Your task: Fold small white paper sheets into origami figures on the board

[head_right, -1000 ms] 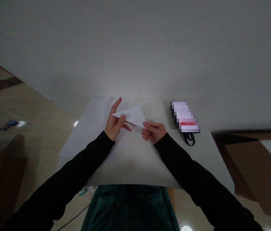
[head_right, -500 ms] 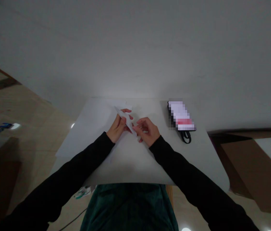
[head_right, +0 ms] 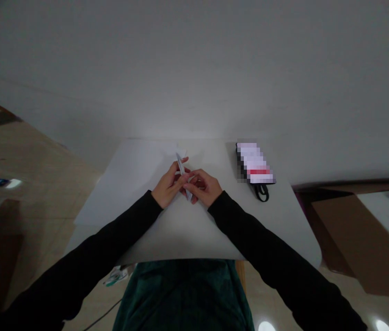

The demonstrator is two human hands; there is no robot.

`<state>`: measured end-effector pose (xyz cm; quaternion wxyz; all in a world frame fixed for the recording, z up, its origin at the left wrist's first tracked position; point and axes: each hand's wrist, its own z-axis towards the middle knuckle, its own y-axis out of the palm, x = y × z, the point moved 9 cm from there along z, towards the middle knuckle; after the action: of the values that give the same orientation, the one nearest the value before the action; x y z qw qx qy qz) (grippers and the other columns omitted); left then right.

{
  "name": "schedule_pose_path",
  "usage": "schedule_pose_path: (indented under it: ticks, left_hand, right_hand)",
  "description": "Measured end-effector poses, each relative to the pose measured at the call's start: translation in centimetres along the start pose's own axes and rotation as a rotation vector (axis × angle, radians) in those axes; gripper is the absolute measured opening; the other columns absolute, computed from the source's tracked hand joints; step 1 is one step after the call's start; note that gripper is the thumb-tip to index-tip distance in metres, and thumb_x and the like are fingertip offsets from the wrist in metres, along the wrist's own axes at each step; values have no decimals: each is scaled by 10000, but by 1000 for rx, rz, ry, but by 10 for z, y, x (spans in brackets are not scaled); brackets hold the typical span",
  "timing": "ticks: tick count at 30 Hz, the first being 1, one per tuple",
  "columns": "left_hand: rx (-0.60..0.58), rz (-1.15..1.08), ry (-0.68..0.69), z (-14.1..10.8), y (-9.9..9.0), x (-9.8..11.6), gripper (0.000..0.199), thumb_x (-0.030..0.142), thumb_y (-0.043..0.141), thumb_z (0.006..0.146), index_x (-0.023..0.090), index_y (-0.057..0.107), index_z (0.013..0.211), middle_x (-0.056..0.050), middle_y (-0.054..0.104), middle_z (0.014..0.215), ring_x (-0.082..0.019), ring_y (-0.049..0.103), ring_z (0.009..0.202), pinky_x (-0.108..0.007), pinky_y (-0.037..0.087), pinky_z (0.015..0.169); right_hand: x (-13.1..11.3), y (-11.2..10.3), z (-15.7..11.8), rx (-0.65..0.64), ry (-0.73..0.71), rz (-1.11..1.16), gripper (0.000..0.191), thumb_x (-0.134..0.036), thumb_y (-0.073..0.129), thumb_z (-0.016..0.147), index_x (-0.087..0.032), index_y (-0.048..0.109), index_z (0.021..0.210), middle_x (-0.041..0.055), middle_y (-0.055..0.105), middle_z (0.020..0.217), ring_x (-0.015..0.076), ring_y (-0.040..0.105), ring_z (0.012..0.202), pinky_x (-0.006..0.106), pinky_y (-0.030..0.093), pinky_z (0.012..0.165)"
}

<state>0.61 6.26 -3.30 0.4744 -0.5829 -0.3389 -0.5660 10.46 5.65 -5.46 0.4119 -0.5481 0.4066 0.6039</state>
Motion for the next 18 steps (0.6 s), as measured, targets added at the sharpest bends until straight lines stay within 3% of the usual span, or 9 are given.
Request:
schedule_pose_path:
  ticks: [8, 11, 14, 18]
  left_hand:
    - [44, 160, 37, -3, -4, 8, 544, 481, 393, 930, 149, 369, 1360, -139, 587, 1121, -129, 618, 656, -262, 545, 583]
    - [76, 253, 115, -4, -6, 15, 471, 358, 401, 928, 156, 406, 1353, -135, 596, 1166, -199, 636, 863, -334, 547, 747]
    - [76, 310, 218, -6, -3, 21, 506, 162, 438, 846, 169, 413, 1351, -121, 577, 1240, -218, 605, 999, -398, 486, 915]
    - [134, 137, 251, -9, -4, 25, 581, 83, 463, 790, 198, 381, 1354, -110, 578, 1250, -195, 609, 1007, -355, 482, 898]
  right_hand:
    - [2, 0, 1, -7, 6, 19, 336, -422, 685, 743, -211, 535, 958, -57, 571, 658, 127, 618, 503, 250, 530, 403]
    - [0, -4, -2, 54, -12, -56, 290, -379, 624, 781, -226, 516, 1002, -46, 585, 736, 112, 612, 470, 247, 520, 399]
    - [-8, -10, -6, 135, -41, -196, 361, -302, 587, 786, -244, 493, 1129, -54, 588, 728, 99, 585, 420, 230, 487, 378]
    - [-27, -11, -12, 196, -154, -344, 427, -242, 569, 802, -258, 474, 1217, -64, 603, 662, 100, 595, 436, 215, 500, 424]
